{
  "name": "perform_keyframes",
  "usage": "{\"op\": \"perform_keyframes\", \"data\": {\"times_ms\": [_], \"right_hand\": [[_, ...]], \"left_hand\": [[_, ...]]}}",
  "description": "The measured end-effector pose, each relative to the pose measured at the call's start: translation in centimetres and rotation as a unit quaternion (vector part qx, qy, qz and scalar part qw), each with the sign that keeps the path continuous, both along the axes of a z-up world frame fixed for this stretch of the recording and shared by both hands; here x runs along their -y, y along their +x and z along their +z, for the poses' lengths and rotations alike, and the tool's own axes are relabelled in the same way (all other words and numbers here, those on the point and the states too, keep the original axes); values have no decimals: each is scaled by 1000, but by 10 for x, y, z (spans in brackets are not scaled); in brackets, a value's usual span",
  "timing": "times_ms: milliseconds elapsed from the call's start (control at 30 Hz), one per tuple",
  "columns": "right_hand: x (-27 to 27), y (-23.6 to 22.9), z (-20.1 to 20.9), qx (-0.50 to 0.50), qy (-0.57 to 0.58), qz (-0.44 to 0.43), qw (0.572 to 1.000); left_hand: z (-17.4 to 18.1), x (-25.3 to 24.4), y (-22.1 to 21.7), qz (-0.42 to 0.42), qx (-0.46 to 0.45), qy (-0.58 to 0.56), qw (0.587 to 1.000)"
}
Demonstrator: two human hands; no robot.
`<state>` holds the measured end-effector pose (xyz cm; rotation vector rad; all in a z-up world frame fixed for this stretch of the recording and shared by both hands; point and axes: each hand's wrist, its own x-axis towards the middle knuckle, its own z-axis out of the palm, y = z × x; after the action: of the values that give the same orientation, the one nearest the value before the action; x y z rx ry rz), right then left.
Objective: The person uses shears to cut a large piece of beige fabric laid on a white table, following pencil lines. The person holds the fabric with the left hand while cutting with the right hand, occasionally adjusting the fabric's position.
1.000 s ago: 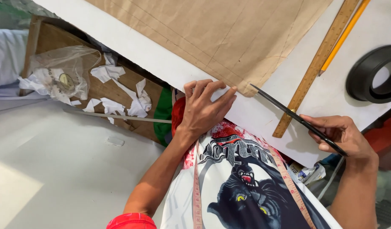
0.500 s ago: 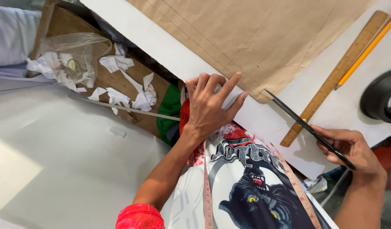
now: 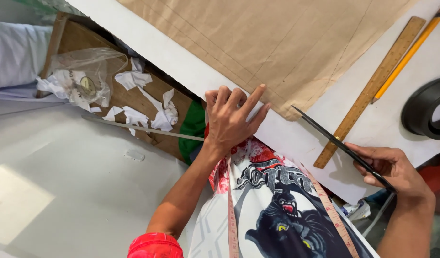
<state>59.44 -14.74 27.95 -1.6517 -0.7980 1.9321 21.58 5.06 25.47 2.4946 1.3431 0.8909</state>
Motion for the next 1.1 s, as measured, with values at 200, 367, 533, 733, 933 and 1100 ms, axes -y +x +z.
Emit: {"op": "perform_keyframes", "data": {"times_ms": [200,367,533,733,933,1100], "right_hand": [[10,9,-7,14,-3,18,1000],[5,5,-4,11,-3,14,1000],[2,2,-1,11,-6,15,1000],[4,-3,-2,-28,5,-18,999],[5,-3,-4,-23,19,0,1000],[-1,-3,-3,-50,41,5,998]], "left_hand": [[-3,-1,2,6,4,22,1000],[-6,-1,4,13,11,35,999],[-8,-1,4,16,17,34,999],[-11,0,5,22,33,31,999],[-9,0,4,30,12,40,999],[-11,0,3,32,15,43,998]]}}
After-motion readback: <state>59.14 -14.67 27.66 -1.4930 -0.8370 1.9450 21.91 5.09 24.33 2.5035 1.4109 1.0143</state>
